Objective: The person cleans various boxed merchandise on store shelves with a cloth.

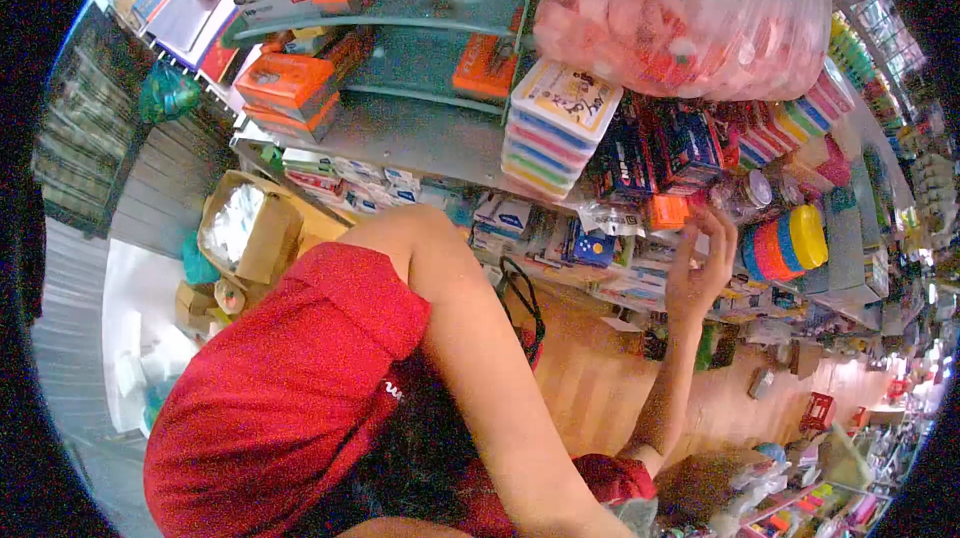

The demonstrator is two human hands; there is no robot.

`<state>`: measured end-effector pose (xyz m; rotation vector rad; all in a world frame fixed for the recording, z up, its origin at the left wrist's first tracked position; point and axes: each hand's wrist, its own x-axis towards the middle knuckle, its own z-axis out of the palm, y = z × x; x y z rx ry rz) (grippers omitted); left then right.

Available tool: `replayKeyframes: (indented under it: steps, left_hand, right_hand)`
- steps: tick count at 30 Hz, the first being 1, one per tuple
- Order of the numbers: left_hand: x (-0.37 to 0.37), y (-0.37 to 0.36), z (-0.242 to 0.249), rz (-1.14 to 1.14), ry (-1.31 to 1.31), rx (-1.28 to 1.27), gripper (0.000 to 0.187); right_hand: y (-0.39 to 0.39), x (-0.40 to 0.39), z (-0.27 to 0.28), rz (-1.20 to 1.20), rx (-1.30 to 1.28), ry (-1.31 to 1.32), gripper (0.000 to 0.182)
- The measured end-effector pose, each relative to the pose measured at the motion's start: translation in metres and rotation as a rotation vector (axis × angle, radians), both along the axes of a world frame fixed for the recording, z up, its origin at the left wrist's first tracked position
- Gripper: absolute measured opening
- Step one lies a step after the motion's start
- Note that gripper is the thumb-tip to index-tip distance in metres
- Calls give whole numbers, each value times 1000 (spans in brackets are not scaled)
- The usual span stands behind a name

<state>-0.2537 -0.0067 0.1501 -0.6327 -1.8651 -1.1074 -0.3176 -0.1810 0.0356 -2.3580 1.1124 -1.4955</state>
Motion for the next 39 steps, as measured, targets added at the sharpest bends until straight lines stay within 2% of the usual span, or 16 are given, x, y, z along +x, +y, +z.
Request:
replayKeyframes:
  steps: [1, 6, 12, 16, 18, 20, 21, 25, 28, 29, 32, 34, 36, 38, 39]
  left_hand:
    - [0, 0, -2, -17, 3, 20, 20]
    - [7, 0, -9, -75, 20, 96, 22]
    - [23, -5, -21, -87, 49, 136, 25]
    - [33, -11, -25, -22, 52, 95, 28]
    - [37, -16, -29, 144, 13, 1, 26]
    - [40, -21, -32, 223, -12, 90, 20]
    - [41, -28, -31, 258, -34, 83, 23]
    - [53, -39, -34, 424, -81, -52, 22]
    - [71, -50, -37, 701, -170, -117, 20]
    - [86, -56, -40, 808, -170, -115, 20]
    - [141, -63, -60, 1062, -185, -57, 15]
    - [194, -50, -69, 1223, -319, 47, 10]
    - [240, -31, -83, 1372, -305, 293, 7]
    - [280, -8, -87, 1561, -320, 454, 8]
    - [302, -1, -92, 1662, -311, 424, 8]
  right_hand:
    - [-5, -1, -5, 29, -77, 61, 13]
    - [-1, -1, -20, 80, 34, -9, 12]
    - [18, -5, -34, 123, 150, 59, 13]
    - [26, -6, -45, 170, 161, 46, 13]
    - [31, -7, -48, 153, 172, 70, 11]
    - [36, -3, -44, 176, 172, 96, 10]
    - [38, -3, -47, 170, 197, 104, 9]
    - [45, 10, -55, 217, 330, -8, 10]
    - [54, 26, -67, 328, 633, -277, 7]
    - [63, 33, -73, 188, 722, -331, 5]
    - [84, 48, -111, 209, 878, -1078, 8]
    - [91, 60, -86, 358, 602, -443, 10]
    - [105, 100, -59, 573, 777, -517, 12]
    - [111, 140, -48, 647, 804, -477, 12]
    - [110, 160, -43, 729, 851, -452, 12]
